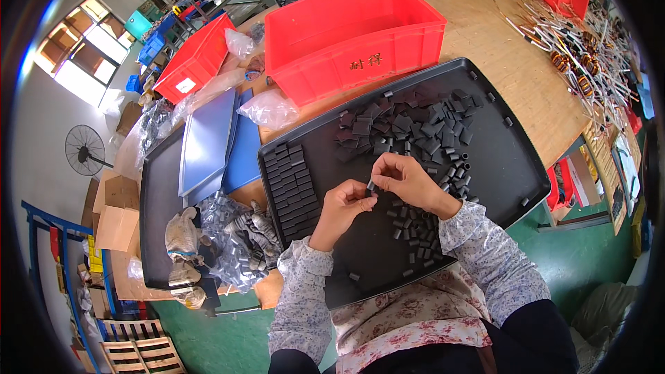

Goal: The person sits at a workbench and repeatedly picks up small black plastic components from a tray. They insert a smaller cylindrical piece into a larger housing piece and place the assembled unit into a row on the tray. The process is repetitive and involves handling small parts by hand.

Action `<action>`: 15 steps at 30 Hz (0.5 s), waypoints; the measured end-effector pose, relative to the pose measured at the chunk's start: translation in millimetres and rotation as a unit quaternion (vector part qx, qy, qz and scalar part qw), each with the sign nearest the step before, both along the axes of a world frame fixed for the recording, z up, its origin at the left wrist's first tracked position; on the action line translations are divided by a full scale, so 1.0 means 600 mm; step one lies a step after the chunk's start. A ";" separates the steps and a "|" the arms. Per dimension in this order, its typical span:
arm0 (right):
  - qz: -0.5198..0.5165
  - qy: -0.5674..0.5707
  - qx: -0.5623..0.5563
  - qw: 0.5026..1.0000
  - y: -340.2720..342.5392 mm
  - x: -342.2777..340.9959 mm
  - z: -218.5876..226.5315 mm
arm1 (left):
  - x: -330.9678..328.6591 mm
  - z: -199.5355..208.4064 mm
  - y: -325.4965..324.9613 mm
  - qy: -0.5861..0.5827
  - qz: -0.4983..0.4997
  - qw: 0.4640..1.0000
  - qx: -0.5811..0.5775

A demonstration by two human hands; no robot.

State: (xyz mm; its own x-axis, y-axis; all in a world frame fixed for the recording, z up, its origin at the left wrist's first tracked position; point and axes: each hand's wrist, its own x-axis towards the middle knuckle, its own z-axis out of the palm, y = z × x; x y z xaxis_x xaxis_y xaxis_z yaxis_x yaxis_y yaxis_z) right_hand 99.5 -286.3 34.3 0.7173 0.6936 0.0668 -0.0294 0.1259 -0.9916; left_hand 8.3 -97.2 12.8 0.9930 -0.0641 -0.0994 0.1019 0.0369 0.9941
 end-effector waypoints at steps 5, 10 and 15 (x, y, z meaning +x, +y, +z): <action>0.004 0.009 0.010 1.000 0.002 0.002 -0.006 | 0.000 0.006 -0.001 0.034 -0.001 0.999 -0.019; -0.013 -0.281 -0.063 0.958 0.003 -0.010 -0.003 | 0.003 0.014 -0.008 -0.022 0.034 0.999 0.010; 0.004 -0.299 -0.093 0.950 0.002 -0.013 -0.004 | 0.001 0.003 -0.005 -0.010 0.012 0.999 0.034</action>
State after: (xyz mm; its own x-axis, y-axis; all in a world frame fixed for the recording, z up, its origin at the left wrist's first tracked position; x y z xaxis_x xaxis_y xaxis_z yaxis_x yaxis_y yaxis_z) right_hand 91.8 -285.1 32.1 0.5837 0.7389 0.3366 0.5464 -0.0509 -0.8360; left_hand 9.2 -100.0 14.4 0.9959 -0.0339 -0.0833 0.0824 -0.0289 0.9962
